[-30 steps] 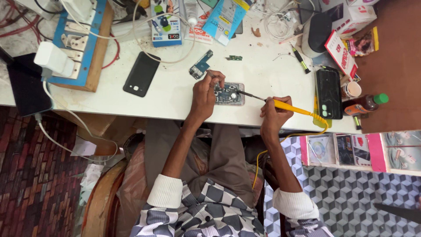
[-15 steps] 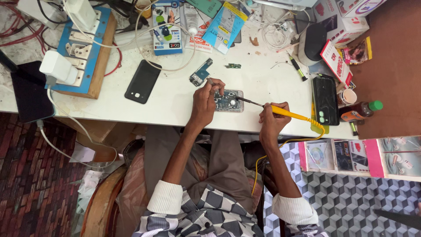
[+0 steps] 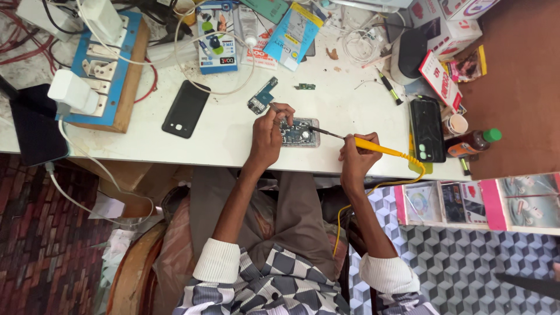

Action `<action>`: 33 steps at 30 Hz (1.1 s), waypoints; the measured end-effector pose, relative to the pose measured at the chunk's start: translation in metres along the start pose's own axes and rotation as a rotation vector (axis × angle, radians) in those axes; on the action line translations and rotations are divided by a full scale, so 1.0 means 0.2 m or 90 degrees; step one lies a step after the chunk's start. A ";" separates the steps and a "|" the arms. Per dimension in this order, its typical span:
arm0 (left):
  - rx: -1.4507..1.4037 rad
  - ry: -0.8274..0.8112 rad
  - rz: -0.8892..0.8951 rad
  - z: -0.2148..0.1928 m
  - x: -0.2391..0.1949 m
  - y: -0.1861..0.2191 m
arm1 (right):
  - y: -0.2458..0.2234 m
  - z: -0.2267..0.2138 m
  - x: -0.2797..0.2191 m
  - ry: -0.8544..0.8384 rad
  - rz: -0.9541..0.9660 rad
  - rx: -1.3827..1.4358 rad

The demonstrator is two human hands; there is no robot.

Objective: The person uses a yellow soldering iron to work on a small circuit board placed on a white workbench. They repeatedly apply the soldering iron to various points on the board while holding it steady with the other hand. The person does not visibly complete the repair or move the board to a final location within the clip.

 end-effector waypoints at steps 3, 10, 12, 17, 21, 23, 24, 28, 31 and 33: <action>-0.018 0.032 0.090 -0.02 0.00 0.05 | -0.02 0.03 0.01 0.017 0.006 -0.011; -0.011 0.034 0.075 0.00 0.00 0.02 | -0.21 0.20 0.05 -0.075 -0.124 -0.172; -0.025 0.041 0.093 -0.01 -0.01 0.03 | -0.24 0.28 0.08 -0.118 -0.143 -0.217; -0.029 0.020 0.063 -0.01 -0.01 0.02 | -0.25 0.40 0.14 -0.192 -0.152 -0.255; -0.071 0.025 0.087 0.00 0.00 0.04 | -0.18 0.26 0.18 -0.103 -0.074 -0.129; -0.056 0.035 0.102 -0.01 -0.01 0.04 | -0.10 0.15 0.16 -0.036 -0.003 0.030; -0.049 0.035 0.110 -0.01 -0.01 0.05 | -0.06 0.11 0.14 -0.026 0.042 0.048; -0.026 0.019 0.081 0.01 0.01 0.01 | 0.02 -0.01 0.05 -0.052 0.087 0.100; -0.044 0.018 0.069 0.01 0.01 0.01 | 0.03 -0.02 0.06 -0.053 0.042 0.031; -0.049 -0.006 -0.013 0.02 0.00 -0.05 | 0.04 -0.04 0.04 -0.045 0.025 -0.014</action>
Point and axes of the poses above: each hand's wrist, its own x-axis towards the middle knuckle, its own z-axis out of the palm, y = z × x, the point moved 9 cm from there along x, towards the middle knuckle, and after that the axes turned 11 degrees about x, right-handed, at the moved point
